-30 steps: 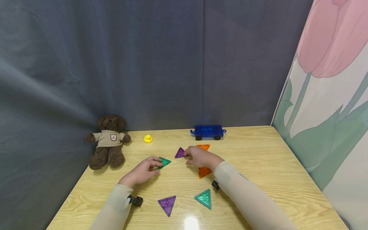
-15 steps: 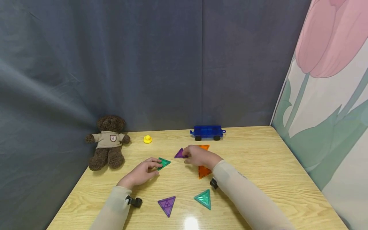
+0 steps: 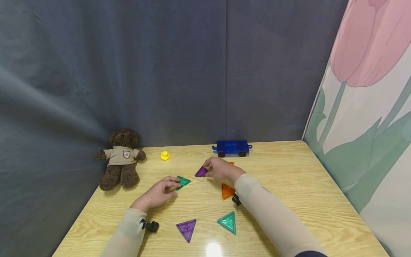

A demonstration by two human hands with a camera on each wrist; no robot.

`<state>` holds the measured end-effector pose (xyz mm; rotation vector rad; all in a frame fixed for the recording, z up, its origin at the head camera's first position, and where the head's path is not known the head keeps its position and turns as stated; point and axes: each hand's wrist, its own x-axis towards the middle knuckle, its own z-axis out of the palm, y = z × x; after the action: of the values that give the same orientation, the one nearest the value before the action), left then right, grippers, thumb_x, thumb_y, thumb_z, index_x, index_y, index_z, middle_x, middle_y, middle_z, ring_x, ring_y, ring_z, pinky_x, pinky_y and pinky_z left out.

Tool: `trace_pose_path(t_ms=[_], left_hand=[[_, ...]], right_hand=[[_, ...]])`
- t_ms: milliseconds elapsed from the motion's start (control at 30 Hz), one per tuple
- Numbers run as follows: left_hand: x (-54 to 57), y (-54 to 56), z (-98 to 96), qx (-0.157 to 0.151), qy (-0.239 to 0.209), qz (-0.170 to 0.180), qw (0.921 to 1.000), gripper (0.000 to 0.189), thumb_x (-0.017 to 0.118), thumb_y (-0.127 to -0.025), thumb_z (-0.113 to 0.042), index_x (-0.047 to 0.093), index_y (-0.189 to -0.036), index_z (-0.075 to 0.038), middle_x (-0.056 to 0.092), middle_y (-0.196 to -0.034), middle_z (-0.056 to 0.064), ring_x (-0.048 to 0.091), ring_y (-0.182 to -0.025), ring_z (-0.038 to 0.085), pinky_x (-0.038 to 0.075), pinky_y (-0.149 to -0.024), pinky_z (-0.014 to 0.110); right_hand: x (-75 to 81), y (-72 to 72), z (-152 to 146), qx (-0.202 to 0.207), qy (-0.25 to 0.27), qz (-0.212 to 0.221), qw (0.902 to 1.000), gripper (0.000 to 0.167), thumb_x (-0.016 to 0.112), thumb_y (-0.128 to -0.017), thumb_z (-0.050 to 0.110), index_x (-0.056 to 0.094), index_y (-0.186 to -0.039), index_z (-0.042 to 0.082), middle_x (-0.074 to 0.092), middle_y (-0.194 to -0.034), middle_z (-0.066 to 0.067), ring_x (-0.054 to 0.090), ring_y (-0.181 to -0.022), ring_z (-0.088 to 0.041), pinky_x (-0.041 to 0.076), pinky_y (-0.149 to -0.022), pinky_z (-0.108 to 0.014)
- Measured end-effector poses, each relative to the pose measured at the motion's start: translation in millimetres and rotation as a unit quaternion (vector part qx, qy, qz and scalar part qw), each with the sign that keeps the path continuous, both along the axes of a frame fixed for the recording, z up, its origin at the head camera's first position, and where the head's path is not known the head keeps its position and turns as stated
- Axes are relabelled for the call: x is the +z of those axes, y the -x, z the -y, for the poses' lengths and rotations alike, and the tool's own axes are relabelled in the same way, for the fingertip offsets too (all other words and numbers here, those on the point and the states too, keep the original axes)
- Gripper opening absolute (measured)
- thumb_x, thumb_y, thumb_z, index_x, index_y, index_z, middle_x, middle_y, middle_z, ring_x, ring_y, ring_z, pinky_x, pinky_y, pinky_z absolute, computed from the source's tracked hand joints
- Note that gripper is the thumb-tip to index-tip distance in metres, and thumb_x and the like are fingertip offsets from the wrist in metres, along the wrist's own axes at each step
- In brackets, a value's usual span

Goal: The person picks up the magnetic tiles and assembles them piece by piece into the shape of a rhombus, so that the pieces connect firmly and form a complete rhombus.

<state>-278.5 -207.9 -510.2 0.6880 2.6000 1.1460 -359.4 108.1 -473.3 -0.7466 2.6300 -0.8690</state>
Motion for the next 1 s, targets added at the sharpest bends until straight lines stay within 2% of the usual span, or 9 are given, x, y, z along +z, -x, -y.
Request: trace_pose_path(t_ms=[333,533,700,1000], left_hand=[[-2.1,0.3,1.5,0.004,0.008,-0.004,1.0000,0.036,0.068,-0.104,-0.015,0.068,-0.139,-0.009,0.049,-0.153,0.001,0.042,-0.145,0.031,0.044,-0.113,0.052],[-2.4,0.1,1.8,0.002,0.004,-0.002,1.0000,0.035,0.067,-0.105,-0.015,0.068,-0.140,-0.009,0.049,-0.153,0.002,0.042,-0.145,0.032,0.042,-0.114,0.053],[-1.4,-0.7,1.5,0.004,0.004,-0.002,1.0000,0.036,0.067,-0.105,-0.015,0.067,-0.140,-0.009,0.049,-0.153,0.002,0.042,-0.146,0.031,0.042,-0.114,0.053],[0.0,-1.6,0.6,-0.001,0.005,-0.005,1.0000,0.036,0.067,-0.105,-0.014,0.067,-0.140,-0.007,0.049,-0.154,0.004,0.041,-0.146,0.032,0.041,-0.115,0.054]], right_hand=[[-8.1,7.3,8.0,0.003,-0.019,-0.022,0.9996,0.051,0.082,-0.093,0.012,0.064,-0.140,0.003,0.062,-0.141,-0.013,0.059,-0.128,-0.031,0.047,-0.111,-0.048],[-11.8,9.4,12.5,-0.004,-0.030,-0.021,0.9993,0.053,0.085,-0.090,0.011,0.066,-0.139,0.006,0.061,-0.141,-0.010,0.059,-0.122,-0.027,0.047,-0.111,-0.046],[-11.4,10.3,16.5,0.002,-0.024,-0.021,0.9995,0.051,0.081,-0.093,0.008,0.065,-0.142,0.006,0.055,-0.151,-0.011,0.057,-0.132,-0.030,0.045,-0.113,-0.047],[-12.7,12.5,20.6,-0.008,-0.045,-0.024,0.9986,0.048,0.081,-0.092,0.007,0.068,-0.138,0.007,0.066,-0.135,-0.010,0.062,-0.118,-0.024,0.048,-0.110,-0.044]])
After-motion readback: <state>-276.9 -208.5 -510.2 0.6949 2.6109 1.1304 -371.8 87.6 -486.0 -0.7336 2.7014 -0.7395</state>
